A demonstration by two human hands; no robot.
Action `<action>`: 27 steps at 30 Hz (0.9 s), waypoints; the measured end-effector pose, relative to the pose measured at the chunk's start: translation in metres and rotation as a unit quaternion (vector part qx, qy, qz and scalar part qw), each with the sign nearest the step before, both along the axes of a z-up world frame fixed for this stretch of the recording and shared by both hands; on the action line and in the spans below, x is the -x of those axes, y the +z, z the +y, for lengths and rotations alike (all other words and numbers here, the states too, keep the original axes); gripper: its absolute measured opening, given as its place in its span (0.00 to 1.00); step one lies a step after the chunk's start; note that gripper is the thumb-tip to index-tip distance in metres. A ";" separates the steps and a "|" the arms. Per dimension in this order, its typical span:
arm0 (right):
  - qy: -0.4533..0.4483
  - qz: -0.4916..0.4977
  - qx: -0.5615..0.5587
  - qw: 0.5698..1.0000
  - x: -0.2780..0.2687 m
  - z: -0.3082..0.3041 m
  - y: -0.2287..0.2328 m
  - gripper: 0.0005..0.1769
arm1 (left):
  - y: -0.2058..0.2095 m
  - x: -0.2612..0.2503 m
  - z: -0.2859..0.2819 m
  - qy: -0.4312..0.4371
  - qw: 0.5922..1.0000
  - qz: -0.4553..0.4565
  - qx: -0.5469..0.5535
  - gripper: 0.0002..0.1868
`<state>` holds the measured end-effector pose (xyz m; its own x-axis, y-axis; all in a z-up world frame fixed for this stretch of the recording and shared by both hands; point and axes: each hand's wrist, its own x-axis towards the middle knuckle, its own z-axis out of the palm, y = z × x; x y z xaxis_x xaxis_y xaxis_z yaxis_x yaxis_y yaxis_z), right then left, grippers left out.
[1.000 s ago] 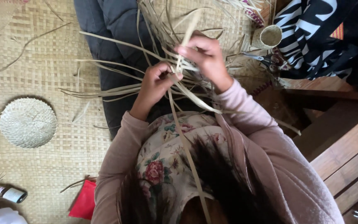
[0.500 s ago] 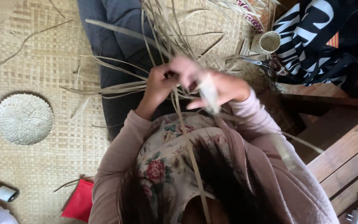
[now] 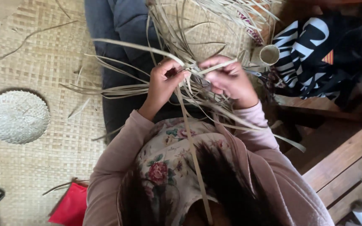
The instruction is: Weaving dried plant fibers to create a structured object
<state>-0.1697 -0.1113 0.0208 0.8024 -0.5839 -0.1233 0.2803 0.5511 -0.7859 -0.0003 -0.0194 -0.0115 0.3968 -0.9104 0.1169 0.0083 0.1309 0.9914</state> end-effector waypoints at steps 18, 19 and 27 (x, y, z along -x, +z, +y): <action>-0.007 -0.001 0.692 0.722 -0.023 0.014 -0.039 0.29 | -0.004 -0.033 -0.028 -0.032 0.965 0.155 -0.211 0.11; -0.032 0.051 0.686 0.726 -0.018 0.012 -0.047 0.38 | 0.003 -0.033 -0.030 -0.030 0.960 0.187 -0.206 0.12; -0.038 0.173 0.548 0.817 -0.028 0.020 -0.035 0.58 | 0.016 -0.042 -0.025 -0.135 0.963 0.173 -0.159 0.13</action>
<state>-0.1419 -0.0914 -0.0141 0.7868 -0.5416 0.2960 -0.0621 -0.5466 -0.8351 0.0416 -0.0441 0.0042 0.1055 -0.9539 -0.2811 0.3358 -0.2319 0.9130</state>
